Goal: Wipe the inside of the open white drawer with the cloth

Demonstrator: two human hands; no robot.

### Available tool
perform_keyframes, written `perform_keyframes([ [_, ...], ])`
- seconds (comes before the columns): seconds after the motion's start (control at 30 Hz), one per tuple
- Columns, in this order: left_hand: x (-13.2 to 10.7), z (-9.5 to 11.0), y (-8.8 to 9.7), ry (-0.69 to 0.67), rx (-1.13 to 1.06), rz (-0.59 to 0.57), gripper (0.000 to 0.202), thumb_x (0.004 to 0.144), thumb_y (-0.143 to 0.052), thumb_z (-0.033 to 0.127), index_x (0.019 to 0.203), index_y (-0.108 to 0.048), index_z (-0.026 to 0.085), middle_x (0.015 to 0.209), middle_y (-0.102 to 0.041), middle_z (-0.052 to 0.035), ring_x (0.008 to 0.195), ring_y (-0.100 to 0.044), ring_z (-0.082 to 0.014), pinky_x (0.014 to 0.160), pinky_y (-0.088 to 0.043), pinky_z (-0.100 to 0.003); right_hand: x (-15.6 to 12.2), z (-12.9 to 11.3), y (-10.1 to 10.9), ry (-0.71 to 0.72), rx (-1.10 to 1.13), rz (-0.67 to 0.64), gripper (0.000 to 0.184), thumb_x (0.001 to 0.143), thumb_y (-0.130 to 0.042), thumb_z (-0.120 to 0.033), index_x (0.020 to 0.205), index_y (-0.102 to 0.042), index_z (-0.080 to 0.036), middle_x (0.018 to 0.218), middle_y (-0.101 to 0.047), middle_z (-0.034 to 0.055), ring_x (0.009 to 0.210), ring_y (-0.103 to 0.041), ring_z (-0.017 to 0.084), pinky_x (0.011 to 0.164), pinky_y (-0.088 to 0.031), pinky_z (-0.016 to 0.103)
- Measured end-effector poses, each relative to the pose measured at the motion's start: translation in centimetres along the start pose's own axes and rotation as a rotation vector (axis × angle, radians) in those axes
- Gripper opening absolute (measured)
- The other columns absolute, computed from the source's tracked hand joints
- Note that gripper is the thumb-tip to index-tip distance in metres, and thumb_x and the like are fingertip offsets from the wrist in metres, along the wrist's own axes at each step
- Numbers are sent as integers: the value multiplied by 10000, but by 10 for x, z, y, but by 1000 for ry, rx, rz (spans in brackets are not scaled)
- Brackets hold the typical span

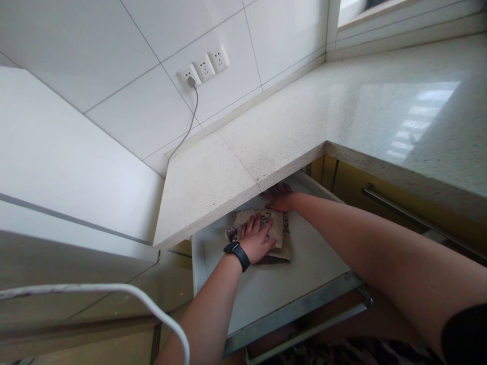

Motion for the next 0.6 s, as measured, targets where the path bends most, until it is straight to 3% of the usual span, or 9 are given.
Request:
perform_keyframes([
  [0.6,-1,0,1,-3,6,3,799,1039,-396,631,1756,-193,345,1808,44,-94,1684,67,-340,1362,-66,-575,2,0,-2,-4,-39,-14,864,942,-484,-636,1720,-333,-292,1784,-57,93,1677,-83,361,1405,-75,526],
])
Point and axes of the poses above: each hand's wrist, its own x-axis towards the middle knuckle, its own y-axis out of the back of the hand, z = x × y, the point moved 7 cm from there along x, towards the middle knuckle
